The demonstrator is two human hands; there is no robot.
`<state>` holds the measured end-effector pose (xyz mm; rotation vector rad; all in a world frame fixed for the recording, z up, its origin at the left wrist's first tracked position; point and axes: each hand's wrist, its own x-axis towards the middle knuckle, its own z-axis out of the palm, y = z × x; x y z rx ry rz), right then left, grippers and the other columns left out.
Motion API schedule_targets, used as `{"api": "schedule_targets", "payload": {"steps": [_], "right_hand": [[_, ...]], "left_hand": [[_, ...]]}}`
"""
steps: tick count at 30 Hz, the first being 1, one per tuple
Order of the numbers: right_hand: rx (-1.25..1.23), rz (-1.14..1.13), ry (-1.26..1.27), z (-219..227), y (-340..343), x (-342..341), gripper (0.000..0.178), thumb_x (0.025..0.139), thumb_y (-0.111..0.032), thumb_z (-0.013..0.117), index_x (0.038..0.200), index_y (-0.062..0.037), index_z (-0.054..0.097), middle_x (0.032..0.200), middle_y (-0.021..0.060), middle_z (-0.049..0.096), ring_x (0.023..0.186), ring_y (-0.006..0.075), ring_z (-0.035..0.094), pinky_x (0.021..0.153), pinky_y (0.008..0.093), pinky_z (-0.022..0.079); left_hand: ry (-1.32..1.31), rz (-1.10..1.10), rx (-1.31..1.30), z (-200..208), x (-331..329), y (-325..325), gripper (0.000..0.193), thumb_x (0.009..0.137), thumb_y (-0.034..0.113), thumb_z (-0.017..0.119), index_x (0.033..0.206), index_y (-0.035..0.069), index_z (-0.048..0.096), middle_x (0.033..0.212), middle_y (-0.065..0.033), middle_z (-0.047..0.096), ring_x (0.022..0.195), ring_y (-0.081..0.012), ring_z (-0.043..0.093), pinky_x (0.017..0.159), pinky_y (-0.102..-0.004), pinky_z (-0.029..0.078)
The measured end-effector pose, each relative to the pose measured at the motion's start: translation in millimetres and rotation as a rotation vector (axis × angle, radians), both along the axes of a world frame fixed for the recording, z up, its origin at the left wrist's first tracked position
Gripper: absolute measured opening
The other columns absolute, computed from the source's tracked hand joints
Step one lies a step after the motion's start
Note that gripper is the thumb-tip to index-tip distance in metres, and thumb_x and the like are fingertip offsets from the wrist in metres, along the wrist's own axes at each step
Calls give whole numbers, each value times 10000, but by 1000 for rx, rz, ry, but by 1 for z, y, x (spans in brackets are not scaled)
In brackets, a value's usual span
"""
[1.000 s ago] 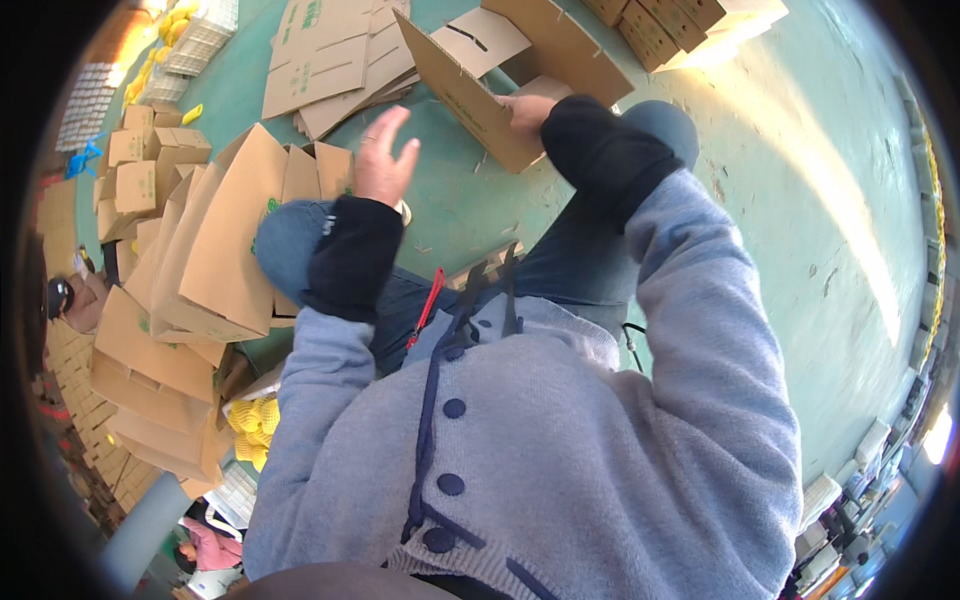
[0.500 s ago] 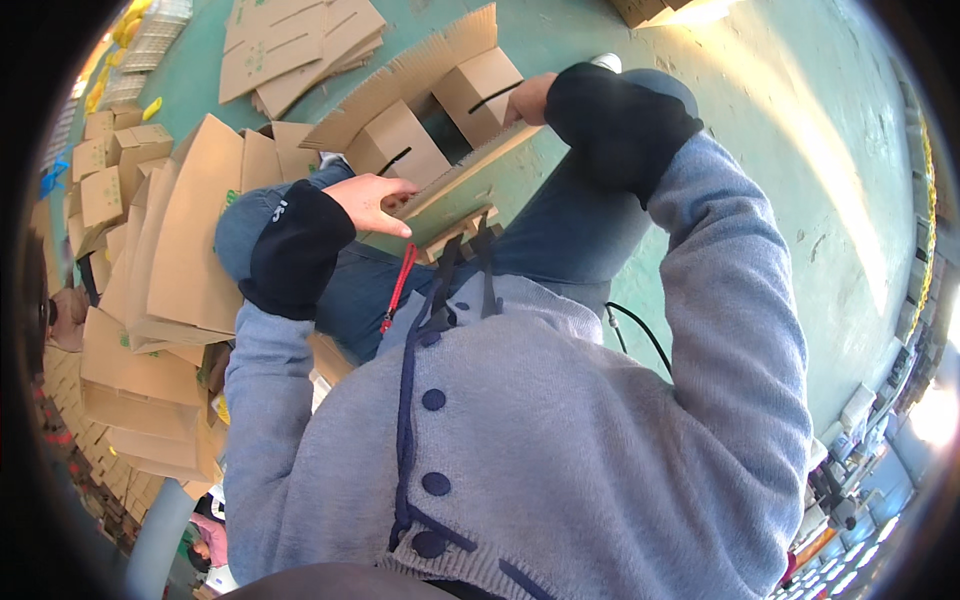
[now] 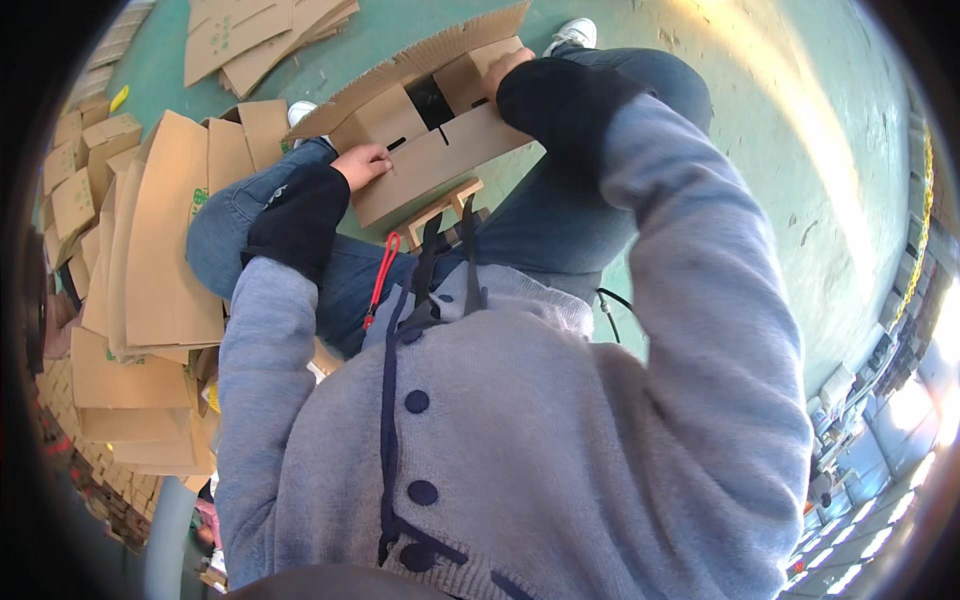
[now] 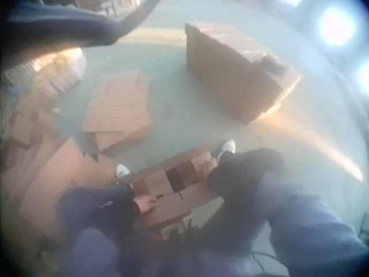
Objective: The person repeatedly picks up flat cardboard sheets, folds them into box shapes, and stacks the assembled boxes. The task is performed by hand without tools in a warehouse setting.
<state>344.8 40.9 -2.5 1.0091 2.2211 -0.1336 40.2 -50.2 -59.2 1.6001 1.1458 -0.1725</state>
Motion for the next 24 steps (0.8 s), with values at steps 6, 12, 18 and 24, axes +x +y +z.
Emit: {"api": "schedule_targets", "payload": {"steps": [6,12,18,24], "right_hand": [[-50,-48,143,48,-93,-25,754,778,-387,687,1364,-6,405,1319,279,465,1158,493,494,822,476,537],[98,-22,148,1,-94,-27,711,804,-382,662,1346,13,423,1310,281,480,1111,462,546,857,480,517],[69,98,165,-5,-82,-24,724,802,-416,656,1320,39,435,1089,226,593,937,336,632,826,445,512],[-98,-30,214,-6,-68,-27,393,918,-205,467,1255,-8,513,1051,162,593,940,333,630,772,479,498]], "left_hand": [[-21,82,84,7,0,1,253,871,288,631,906,48,559,830,-96,602,807,-223,590,733,-363,459],[342,-56,213,67,14,-9,546,771,422,701,1078,-4,553,1070,-210,603,1044,-346,576,900,-423,447],[350,-336,227,73,17,-14,969,700,528,729,1377,-48,343,1331,-260,465,1277,-383,418,1061,-407,360],[140,-127,-128,53,0,19,776,791,396,689,1407,36,381,1431,-223,375,1336,-356,348,1082,-397,333]]}}
